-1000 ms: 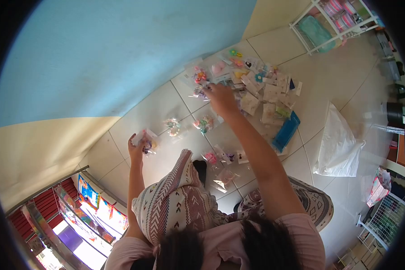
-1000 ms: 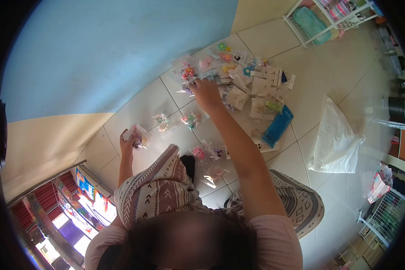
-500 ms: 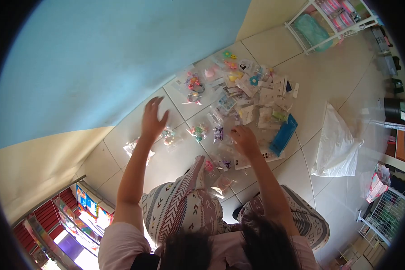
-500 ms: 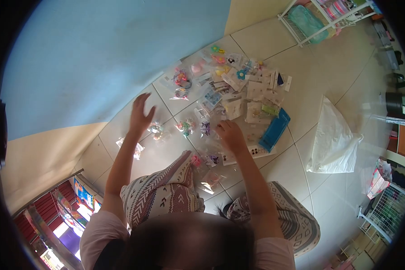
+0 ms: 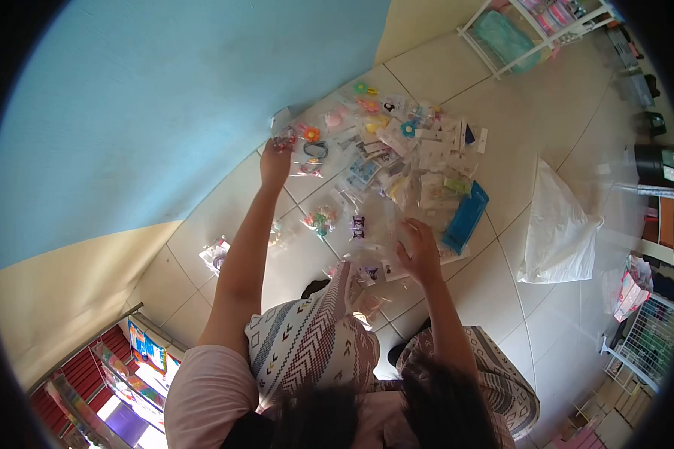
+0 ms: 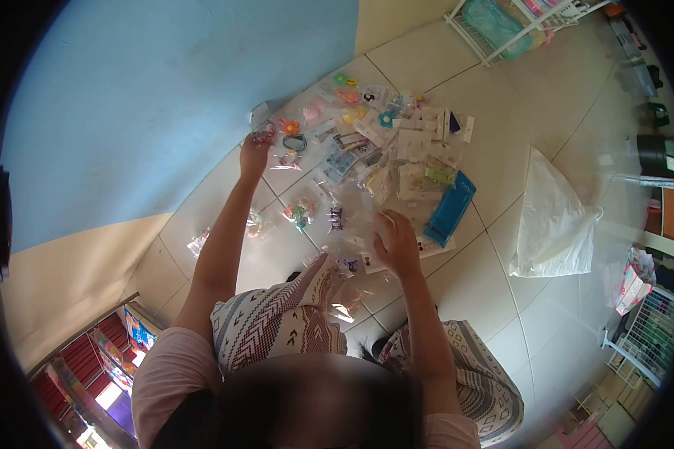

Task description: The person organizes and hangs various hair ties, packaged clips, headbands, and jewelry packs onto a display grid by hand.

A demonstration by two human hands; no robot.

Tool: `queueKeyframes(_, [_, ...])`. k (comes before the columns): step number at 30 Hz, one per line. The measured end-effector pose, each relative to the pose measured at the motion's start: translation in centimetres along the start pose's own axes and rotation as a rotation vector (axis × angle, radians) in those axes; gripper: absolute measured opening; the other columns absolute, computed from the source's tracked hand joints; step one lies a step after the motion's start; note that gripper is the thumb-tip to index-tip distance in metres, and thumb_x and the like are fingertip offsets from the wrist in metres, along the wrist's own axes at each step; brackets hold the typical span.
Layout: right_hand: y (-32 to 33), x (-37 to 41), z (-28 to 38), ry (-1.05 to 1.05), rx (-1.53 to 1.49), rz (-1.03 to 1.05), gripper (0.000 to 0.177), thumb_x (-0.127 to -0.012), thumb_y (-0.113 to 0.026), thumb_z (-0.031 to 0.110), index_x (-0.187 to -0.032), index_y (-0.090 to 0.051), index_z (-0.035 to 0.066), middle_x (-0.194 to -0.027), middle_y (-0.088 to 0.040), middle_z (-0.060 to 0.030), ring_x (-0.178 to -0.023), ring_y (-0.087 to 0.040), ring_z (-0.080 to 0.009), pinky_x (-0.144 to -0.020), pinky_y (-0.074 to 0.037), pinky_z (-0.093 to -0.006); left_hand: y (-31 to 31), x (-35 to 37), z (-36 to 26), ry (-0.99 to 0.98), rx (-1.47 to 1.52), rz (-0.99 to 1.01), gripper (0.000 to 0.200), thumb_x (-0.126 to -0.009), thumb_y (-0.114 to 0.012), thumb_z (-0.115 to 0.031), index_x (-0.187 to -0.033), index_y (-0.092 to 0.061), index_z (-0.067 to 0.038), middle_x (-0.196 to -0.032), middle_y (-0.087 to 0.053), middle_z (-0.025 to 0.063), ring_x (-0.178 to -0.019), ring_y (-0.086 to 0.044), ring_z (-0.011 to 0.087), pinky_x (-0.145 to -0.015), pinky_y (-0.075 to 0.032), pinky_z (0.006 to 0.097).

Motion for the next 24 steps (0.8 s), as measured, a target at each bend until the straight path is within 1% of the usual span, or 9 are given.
queueKeyframes(3, [-0.3,-0.3,-0.5,-0.035,-0.028,-0.042,0.044,-0.077,-0.064,0.010,-0.119,-0.052,0.006,-0.121,-0.051,-0.0140,-0.112,-0.049,-0.0332,-0.094,-0.042,-0.0413,0.5,-0.5,1.5,0.081,0.140,0.081,0.033,-0.084,-0.063,-0.029,-0.100,-0.059,0.000,-0.091,-0.068,0.0145,-0.083,-0.065,0.0294,-0.073,-0.048,0.0373])
queueKeyframes(4, [-0.5,-0.5,-0.6,-0.037,-0.038,-0.054,0.042,-0.077,-0.063,0.009,-0.118,-0.052,0.006,-0.121,-0.051,-0.0140,-0.112,-0.049,-0.0332,-0.095,-0.042,-0.0413,0.7,0.1,1.3,0.094,0.203,0.096,0.032,-0.086,-0.062,-0.028,-0.101,-0.060,0.000,-0.093,-0.068,0.0086,-0.078,-0.064,0.0203,-0.072,-0.047,0.0340])
queueKeyframes(7, [-0.9,-0.9,-0.5,-0.030,-0.067,-0.074,0.039,-0.078,-0.062,0.007,-0.116,-0.053,0.006,-0.120,-0.052,-0.0140,-0.112,-0.049,-0.0334,-0.095,-0.041,-0.0412,1.2,1.2,0.4,0.137,0.466,0.143,0.029,-0.089,-0.059,-0.026,-0.105,-0.060,-0.002,-0.095,-0.067,0.0026,-0.081,-0.061,0.0131,-0.074,-0.046,0.0307])
queueKeyframes(13, [-1.4,-1.4,-0.2,-0.086,-0.137,-0.058,0.033,-0.078,-0.061,0.006,-0.111,-0.057,0.006,-0.119,-0.052,-0.0137,-0.111,-0.051,-0.0329,-0.094,-0.041,-0.0410,-0.2,2.0,-2.4,0.218,0.909,0.364,0.029,-0.092,-0.055,-0.026,-0.111,-0.060,-0.005,-0.104,-0.064,0.0030,-0.092,-0.057,0.0125,-0.086,-0.043,0.0330])
queueKeyframes(16, [-1.4,-1.1,0.1,-0.092,-0.153,-0.074,0.031,-0.078,-0.061,0.006,-0.110,-0.057,0.006,-0.118,-0.052,-0.0134,-0.110,-0.051,-0.0326,-0.093,-0.042,-0.0405,-0.4,1.0,-2.8,-0.123,0.407,0.218,0.032,-0.089,-0.058,-0.027,-0.111,-0.060,-0.004,-0.112,-0.063,0.0074,-0.097,-0.058,0.0217,-0.088,-0.043,0.0388])
queueKeyframes(19, [-1.3,-0.9,0.1,-0.103,-0.164,-0.083,0.031,-0.078,-0.060,0.006,-0.109,-0.058,0.006,-0.118,-0.052,-0.0131,-0.110,-0.052,-0.0327,-0.092,-0.043,-0.0402,0.6,1.3,-2.9,-0.481,-0.153,-0.106,0.034,-0.086,-0.060,-0.025,-0.110,-0.060,-0.001,-0.116,-0.059,0.0154,-0.102,-0.056,0.0343,-0.090,-0.043,0.0429])
queueKeyframes(20, [-1.2,-0.8,0.0,-0.111,-0.168,-0.083,0.031,-0.078,-0.060,0.006,-0.109,-0.058,0.006,-0.118,-0.052,-0.0130,-0.109,-0.052,-0.0328,-0.092,-0.044,-0.0402,0.0,1.5,-1.5,-0.268,0.134,0.060,0.032,-0.083,-0.061,-0.024,-0.105,-0.061,-0.001,-0.115,-0.056,0.0221,-0.104,-0.053,0.0416,-0.089,-0.043,0.0449])
queueKeyframes(23, [-1.1,-0.6,-0.3,-0.147,-0.161,-0.108,0.029,-0.078,-0.060,0.005,-0.107,-0.059,0.005,-0.118,-0.052,-0.0129,-0.108,-0.053,-0.0328,-0.091,-0.044,-0.0401,0.5,3.9,-0.4,-0.086,-0.224,-0.141,0.030,-0.083,-0.061,-0.024,-0.100,-0.062,0.000,-0.110,-0.055,0.0238,-0.099,-0.055,0.0417,-0.087,-0.043,0.0453])
queueKeyframes(24, [-1.0,-0.5,-0.2,-0.149,-0.142,-0.132,0.029,-0.077,-0.060,0.005,-0.106,-0.059,0.005,-0.117,-0.052,-0.0129,-0.108,-0.053,-0.0329,-0.091,-0.044,-0.0402,0.3,4.0,0.3,0.018,-0.224,-0.105,0.030,-0.084,-0.060,-0.026,-0.096,-0.061,0.001,-0.108,-0.055,0.0232,-0.098,-0.056,0.0386,-0.084,-0.044,0.0444])
Point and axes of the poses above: each hand's wrist, its own x-axis away from the middle knuckle, its own y-axis out of the back of the hand, z = x × y, the point moved 5 cm from there along -x, towards the middle knuckle
